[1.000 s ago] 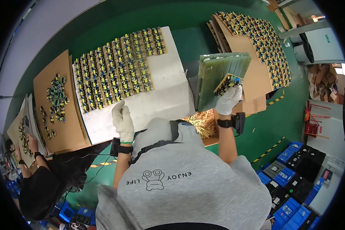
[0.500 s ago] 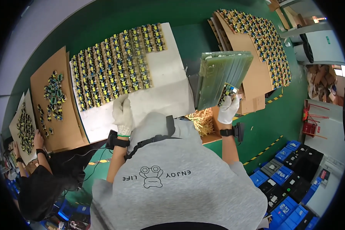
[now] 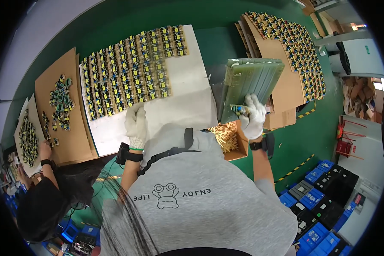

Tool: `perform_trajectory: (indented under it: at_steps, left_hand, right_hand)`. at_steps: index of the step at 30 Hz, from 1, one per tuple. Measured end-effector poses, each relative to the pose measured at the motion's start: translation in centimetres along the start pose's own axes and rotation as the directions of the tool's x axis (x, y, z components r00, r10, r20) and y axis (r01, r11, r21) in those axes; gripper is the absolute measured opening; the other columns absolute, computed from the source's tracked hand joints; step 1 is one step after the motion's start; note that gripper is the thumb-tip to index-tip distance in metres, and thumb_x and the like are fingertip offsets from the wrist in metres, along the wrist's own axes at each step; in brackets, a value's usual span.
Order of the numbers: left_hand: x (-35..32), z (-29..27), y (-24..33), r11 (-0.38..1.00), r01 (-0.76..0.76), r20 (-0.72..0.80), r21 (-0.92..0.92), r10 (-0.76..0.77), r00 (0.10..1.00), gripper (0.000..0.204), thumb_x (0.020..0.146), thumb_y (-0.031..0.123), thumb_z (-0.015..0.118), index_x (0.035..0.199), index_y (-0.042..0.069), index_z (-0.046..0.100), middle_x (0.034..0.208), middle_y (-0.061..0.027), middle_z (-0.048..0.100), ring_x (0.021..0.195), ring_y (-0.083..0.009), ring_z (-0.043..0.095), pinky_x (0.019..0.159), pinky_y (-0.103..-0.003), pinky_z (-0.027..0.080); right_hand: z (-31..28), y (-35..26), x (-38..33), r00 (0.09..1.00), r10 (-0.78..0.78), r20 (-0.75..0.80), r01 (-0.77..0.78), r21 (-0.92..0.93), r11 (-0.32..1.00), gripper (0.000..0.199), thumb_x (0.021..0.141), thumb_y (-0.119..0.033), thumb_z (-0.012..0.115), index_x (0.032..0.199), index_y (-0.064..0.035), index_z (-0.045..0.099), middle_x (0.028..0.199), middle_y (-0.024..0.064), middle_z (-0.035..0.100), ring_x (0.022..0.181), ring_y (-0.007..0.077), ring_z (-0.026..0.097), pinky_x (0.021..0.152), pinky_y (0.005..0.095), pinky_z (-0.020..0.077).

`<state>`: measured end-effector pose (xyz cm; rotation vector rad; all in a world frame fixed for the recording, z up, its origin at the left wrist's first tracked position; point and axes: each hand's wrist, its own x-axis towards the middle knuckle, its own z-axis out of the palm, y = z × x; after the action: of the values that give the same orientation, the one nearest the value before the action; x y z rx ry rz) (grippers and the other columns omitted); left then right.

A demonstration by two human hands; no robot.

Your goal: Manually arrange small electronic components into a specific pattern on circuit boards.

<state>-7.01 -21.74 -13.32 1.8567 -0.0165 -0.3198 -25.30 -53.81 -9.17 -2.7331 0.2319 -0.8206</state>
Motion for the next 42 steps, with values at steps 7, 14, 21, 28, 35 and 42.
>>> perform_trajectory:
  at_steps: [7,14,21,28,35,42]
  left_hand:
    - [-0.3,0.7,-0.6,1.000,0.016,0.023,0.007,-0.016,1.000,0.027,0.088,0.015,0.051,0.108,-0.002,0.056,0.098,-0.0072,0.059,0.079,-0.0129,0.055,0.069,-0.026,0.047]
    - [-0.3,1.0,-0.6,0.998,-0.022,0.019,0.057,0.021,1.000,0.027,0.089,0.016,0.050,0.108,-0.001,0.057,0.098,-0.0065,0.059,0.080,-0.0126,0.055,0.070,-0.026,0.047]
    - [-0.9,0.8,-0.5,0.995,0.083,-0.025,-0.062,-0.085,0.996,0.027,0.089,0.017,0.051,0.109,-0.001,0.056,0.099,-0.0064,0.059,0.081,-0.0124,0.055,0.071,-0.026,0.048]
    - [-1.2,1.2,-0.1,0.990,0.131,-0.005,-0.061,-0.131,0.991,0.029,0.089,0.016,0.051,0.111,-0.002,0.055,0.100,-0.0066,0.059,0.081,-0.0120,0.055,0.071,-0.026,0.048]
    - [-1.4,1.6,-0.8,0.994,0.095,-0.039,-0.056,-0.098,0.994,0.027,0.087,0.016,0.051,0.107,-0.001,0.058,0.090,-0.0048,0.058,0.073,-0.0099,0.053,0.065,-0.023,0.045]
    - [-1.3,1.5,-0.4,0.994,0.092,0.017,-0.062,-0.091,0.996,0.027,0.089,0.016,0.051,0.109,-0.001,0.056,0.097,-0.0057,0.059,0.079,-0.0106,0.055,0.069,-0.024,0.047]
  right_hand:
    - [1.3,-1.4,-7.9,0.930,0.367,-0.012,-0.366,0.047,0.929,0.029,0.080,-0.018,0.056,0.105,-0.0016,0.056,0.099,0.0160,0.059,0.091,0.0331,0.055,0.083,0.0393,0.0422]
    - [4.1,-1.4,-2.9,0.782,0.568,-0.258,-0.485,0.321,0.814,0.033,0.092,-0.030,0.047,0.101,0.0012,0.053,0.102,0.0186,0.057,0.092,0.0334,0.055,0.084,0.0413,0.0423]
    - [2.7,0.7,-0.7,0.995,-0.036,-0.088,0.030,-0.078,0.997,0.033,0.089,-0.035,0.048,0.098,-0.0034,0.054,0.119,0.0189,0.055,0.104,0.0409,0.053,0.080,0.0454,0.0411]
    - [1.6,-0.9,-6.6,0.970,0.147,0.191,-0.147,-0.019,0.989,0.047,0.076,-0.021,0.059,0.117,-0.0011,0.051,0.118,0.0197,0.053,0.103,0.0374,0.052,0.084,0.0442,0.0399]
    - [2.0,-2.4,-10.6,0.715,0.684,0.144,-0.698,0.208,0.685,0.021,0.079,-0.016,0.057,0.096,-0.0040,0.055,0.097,0.0174,0.059,0.090,0.0358,0.057,0.076,0.0420,0.0445]
    - [7.2,-0.9,-5.3,0.663,0.651,-0.368,-0.628,0.199,0.752,0.015,0.086,-0.012,0.052,0.092,0.0013,0.052,0.083,0.0157,0.055,0.073,0.0321,0.053,0.068,0.0384,0.0430]
